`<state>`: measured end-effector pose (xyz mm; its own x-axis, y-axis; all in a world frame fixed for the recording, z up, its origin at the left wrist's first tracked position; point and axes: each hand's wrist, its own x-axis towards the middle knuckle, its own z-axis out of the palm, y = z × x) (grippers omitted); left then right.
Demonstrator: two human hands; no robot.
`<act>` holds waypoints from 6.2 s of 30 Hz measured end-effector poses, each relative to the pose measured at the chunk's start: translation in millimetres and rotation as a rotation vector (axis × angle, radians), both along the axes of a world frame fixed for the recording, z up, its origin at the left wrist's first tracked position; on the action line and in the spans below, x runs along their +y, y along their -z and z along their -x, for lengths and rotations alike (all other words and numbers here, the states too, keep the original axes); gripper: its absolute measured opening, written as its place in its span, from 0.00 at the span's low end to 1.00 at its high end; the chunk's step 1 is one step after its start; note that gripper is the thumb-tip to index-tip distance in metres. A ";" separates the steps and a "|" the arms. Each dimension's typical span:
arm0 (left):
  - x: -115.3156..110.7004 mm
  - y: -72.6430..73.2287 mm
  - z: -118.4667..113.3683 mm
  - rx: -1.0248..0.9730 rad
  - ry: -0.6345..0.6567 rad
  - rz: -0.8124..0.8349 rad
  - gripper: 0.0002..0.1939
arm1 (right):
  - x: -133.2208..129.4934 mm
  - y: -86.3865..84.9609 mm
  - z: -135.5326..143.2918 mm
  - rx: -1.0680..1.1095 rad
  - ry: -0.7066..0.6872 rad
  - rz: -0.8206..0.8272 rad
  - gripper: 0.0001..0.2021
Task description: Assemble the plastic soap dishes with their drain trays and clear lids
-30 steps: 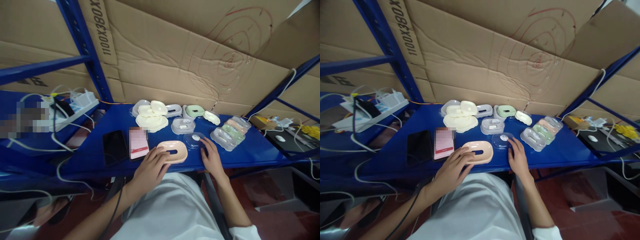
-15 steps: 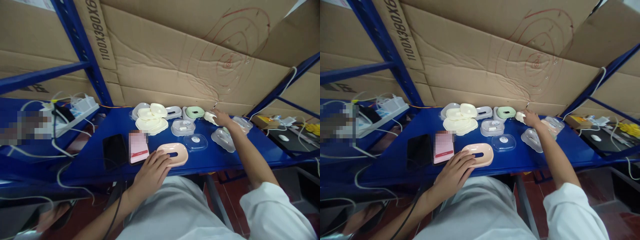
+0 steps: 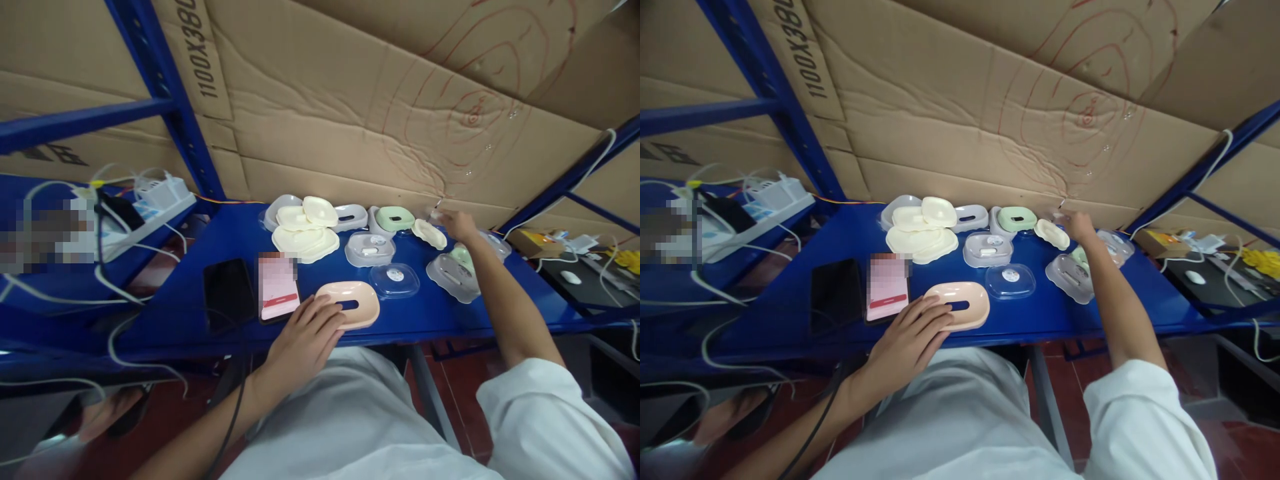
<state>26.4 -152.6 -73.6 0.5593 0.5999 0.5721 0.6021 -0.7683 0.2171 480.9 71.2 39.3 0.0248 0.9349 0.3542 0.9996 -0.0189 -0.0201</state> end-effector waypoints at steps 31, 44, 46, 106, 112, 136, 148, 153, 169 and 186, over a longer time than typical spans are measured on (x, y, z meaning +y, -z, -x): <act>-1.8 0.7 -1.2 0.018 -0.011 0.005 0.11 | -156.5 76.6 112.6 0.165 -0.273 -0.242 0.24; -2.7 0.6 -0.7 -0.012 0.008 -0.050 0.11 | -6.3 17.7 287.8 -0.144 -0.667 0.101 0.19; -2.8 1.9 0.8 -0.084 0.046 -0.062 0.11 | 1.1 15.4 295.5 -0.174 -0.631 0.119 0.14; -2.7 3.1 -14.5 -0.046 -0.016 -0.078 0.17 | -239.3 111.1 152.3 0.595 -0.574 -0.065 0.23; 0.7 1.0 -12.0 -0.063 0.036 -0.041 0.15 | -239.5 108.9 153.5 0.558 -0.598 0.029 0.22; 1.4 2.4 -8.5 -0.095 0.098 0.014 0.11 | -219.6 116.7 119.9 0.355 -0.382 -0.158 0.28; -1.9 3.5 -6.3 -0.142 0.058 0.061 0.11 | -215.5 120.3 117.8 0.366 -0.357 -0.111 0.25; -2.7 3.6 -5.7 -0.107 0.066 0.028 0.11 | -215.3 119.2 118.9 0.327 -0.321 -0.158 0.26; -5.7 -4.2 -4.3 -0.142 0.032 0.239 0.28 | -218.0 116.8 115.7 0.360 -0.355 -0.139 0.25; -2.1 5.4 -5.0 -0.243 0.019 0.372 0.48 | -243.1 97.5 176.8 0.325 -0.826 -0.060 0.31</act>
